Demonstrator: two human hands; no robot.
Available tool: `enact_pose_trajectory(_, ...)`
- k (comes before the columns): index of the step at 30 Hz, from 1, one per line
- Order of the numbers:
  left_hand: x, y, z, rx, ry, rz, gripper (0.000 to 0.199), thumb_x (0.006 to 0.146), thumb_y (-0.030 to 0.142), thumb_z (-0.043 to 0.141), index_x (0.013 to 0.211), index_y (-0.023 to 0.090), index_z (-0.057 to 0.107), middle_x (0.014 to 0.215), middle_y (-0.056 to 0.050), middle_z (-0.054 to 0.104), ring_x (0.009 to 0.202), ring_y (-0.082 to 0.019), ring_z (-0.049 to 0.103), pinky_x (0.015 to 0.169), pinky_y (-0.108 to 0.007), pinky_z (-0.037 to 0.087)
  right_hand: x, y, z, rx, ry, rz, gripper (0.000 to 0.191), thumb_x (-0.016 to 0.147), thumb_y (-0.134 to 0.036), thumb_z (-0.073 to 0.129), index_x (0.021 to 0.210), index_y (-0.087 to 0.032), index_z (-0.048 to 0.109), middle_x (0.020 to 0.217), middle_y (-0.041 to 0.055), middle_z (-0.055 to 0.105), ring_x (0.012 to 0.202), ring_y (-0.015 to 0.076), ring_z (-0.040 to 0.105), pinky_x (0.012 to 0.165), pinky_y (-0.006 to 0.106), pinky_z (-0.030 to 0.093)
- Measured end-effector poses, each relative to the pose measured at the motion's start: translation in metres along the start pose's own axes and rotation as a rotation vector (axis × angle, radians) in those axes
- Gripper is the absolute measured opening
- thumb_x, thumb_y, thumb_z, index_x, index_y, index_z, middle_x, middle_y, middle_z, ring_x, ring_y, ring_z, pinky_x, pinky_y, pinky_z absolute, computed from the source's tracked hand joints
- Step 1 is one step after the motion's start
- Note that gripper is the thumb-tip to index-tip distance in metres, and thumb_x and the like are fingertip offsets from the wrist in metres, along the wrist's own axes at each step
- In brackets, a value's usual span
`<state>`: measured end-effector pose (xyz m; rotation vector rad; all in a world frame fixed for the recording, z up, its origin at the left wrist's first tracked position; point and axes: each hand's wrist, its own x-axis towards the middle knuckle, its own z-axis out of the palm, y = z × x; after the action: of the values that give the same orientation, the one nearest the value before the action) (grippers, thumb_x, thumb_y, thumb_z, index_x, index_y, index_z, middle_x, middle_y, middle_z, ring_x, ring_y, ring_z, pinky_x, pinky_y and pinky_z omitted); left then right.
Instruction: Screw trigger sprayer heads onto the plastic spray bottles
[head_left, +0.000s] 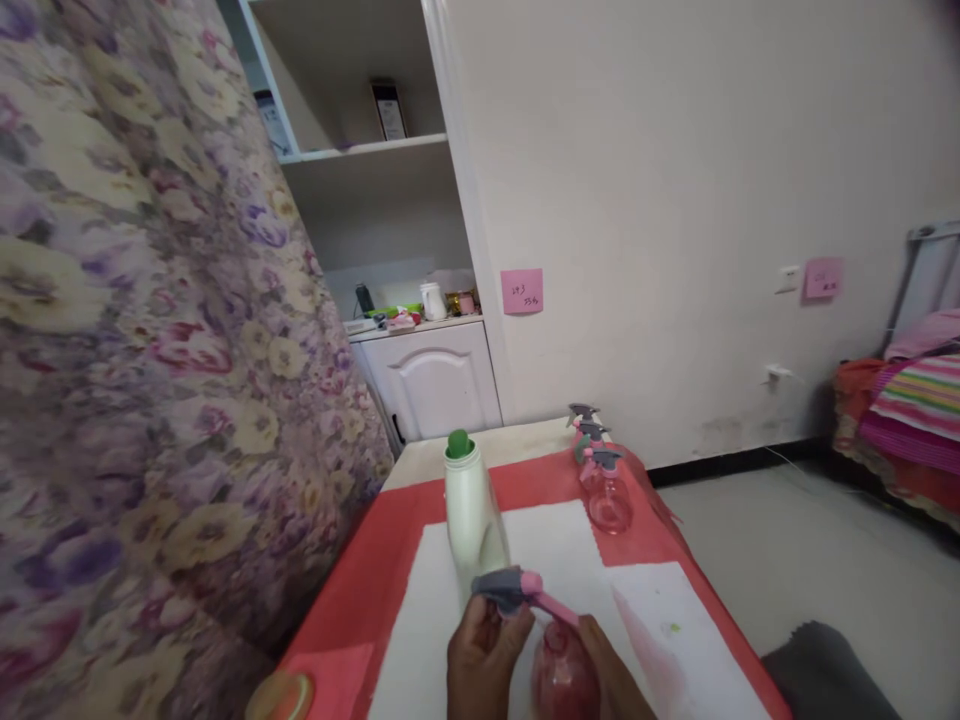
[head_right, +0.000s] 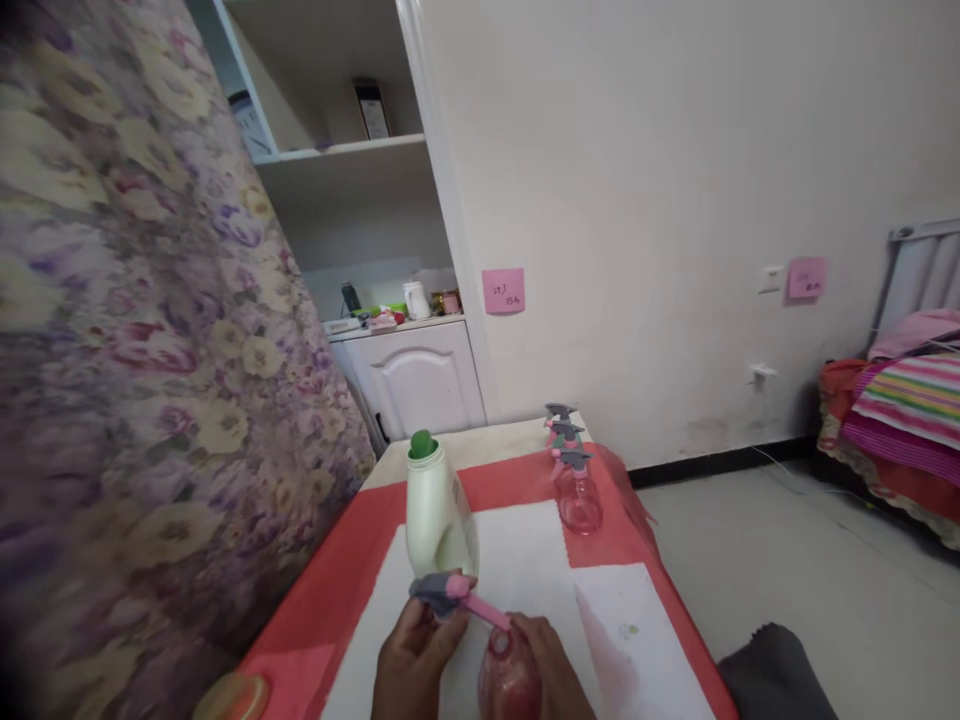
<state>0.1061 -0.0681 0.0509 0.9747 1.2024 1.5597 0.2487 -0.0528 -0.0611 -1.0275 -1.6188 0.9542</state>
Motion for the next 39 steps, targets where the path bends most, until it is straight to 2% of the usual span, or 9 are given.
enact_pose_trajectory(2,-0.003,0.015,0.0,-0.023,0.006,-0.003,0.046,0.059,0.036,0.085,0.098,0.017,0.072,0.1,-0.011,0.077,0.097,-0.027,0.069,0.083,-0.033,0.053,-0.002,0.001,0.002,-0.023,-0.004,0.019,0.072,0.058,-0.011,0.066,0.127,-0.022,0.052,0.118,0.008,0.062,0.113,0.0312,0.058,0.101,0.04,0.046)
enact_pose_trajectory(5,-0.008,0.03,0.003,-0.05,0.039,0.022,0.049,0.06,0.036,0.085,0.103,0.018,0.071,0.106,-0.012,0.076,0.099,-0.027,0.069,0.084,-0.032,0.053,-0.001,0.001,0.002,-0.038,-0.055,0.059,0.077,0.051,-0.008,0.064,0.125,-0.022,0.05,0.116,0.0072,0.061,0.112,0.03,0.058,0.099,0.039,0.046)
enact_pose_trajectory(9,-0.014,0.039,0.01,-0.063,0.063,0.059,0.051,0.062,0.039,0.084,0.106,0.018,0.071,0.105,-0.011,0.076,0.095,-0.026,0.071,0.083,-0.032,0.055,0.002,-0.002,0.0,-0.03,-0.102,0.106,0.083,0.047,-0.006,0.064,0.127,-0.021,0.047,0.122,0.0076,0.058,0.119,0.0301,0.053,0.104,0.039,0.041)
enact_pose_trajectory(17,-0.019,0.034,0.009,-0.07,-0.043,0.119,0.045,0.066,0.047,0.08,0.1,0.019,0.07,0.103,-0.009,0.075,0.091,-0.025,0.071,0.08,-0.033,0.058,0.001,-0.004,-0.001,0.029,-0.131,0.111,0.085,0.049,-0.006,0.063,0.13,-0.022,0.042,0.133,0.0102,0.056,0.126,0.0291,0.051,0.109,0.039,0.038)
enact_pose_trajectory(23,-0.016,0.022,0.005,-0.074,-0.147,0.125,0.048,0.068,0.049,0.079,0.104,0.019,0.068,0.104,-0.011,0.073,0.09,-0.025,0.07,0.079,-0.034,0.057,-0.004,0.004,0.003,0.024,-0.083,0.04,0.083,0.051,-0.008,0.062,0.13,-0.02,0.042,0.132,0.0112,0.057,0.129,0.0299,0.051,0.109,0.04,0.04)
enact_pose_trajectory(28,-0.019,0.022,0.004,-0.1,-0.22,0.175,0.033,0.079,0.041,0.07,0.104,0.021,0.064,0.108,-0.008,0.07,0.091,-0.021,0.067,0.081,-0.031,0.055,-0.015,0.015,0.012,0.041,0.012,0.057,0.08,0.06,-0.015,0.069,0.134,-0.021,0.039,0.136,0.0127,0.055,0.129,0.0304,0.052,0.107,0.038,0.044)
enact_pose_trajectory(31,-0.019,0.031,0.002,-0.104,-0.239,0.253,0.027,0.084,0.039,0.064,0.104,0.021,0.061,0.112,-0.009,0.067,0.092,-0.021,0.066,0.082,-0.033,0.054,-0.02,0.025,0.014,0.11,0.008,0.1,0.08,0.061,-0.018,0.072,0.134,-0.022,0.039,0.134,0.0135,0.057,0.126,0.0305,0.055,0.105,0.038,0.046)
enact_pose_trajectory(35,-0.013,0.052,-0.01,-0.124,-0.162,0.335,0.023,0.086,0.034,0.062,0.105,0.02,0.058,0.111,-0.009,0.065,0.089,-0.019,0.066,0.077,-0.032,0.055,-0.021,0.037,0.015,0.175,0.017,0.132,0.076,0.062,-0.027,0.072,0.131,-0.021,0.042,0.134,0.0157,0.056,0.126,0.0333,0.054,0.107,0.041,0.043)
enact_pose_trajectory(39,-0.001,0.081,-0.042,-0.078,-0.018,0.468,0.031,0.086,0.035,0.062,0.112,0.019,0.058,0.12,-0.011,0.061,0.095,-0.02,0.064,0.085,-0.035,0.054,-0.021,0.041,0.014,0.203,-0.004,0.159,0.081,0.057,-0.031,0.074,0.13,-0.022,0.041,0.131,0.015,0.059,0.122,0.0344,0.058,0.101,0.04,0.049)
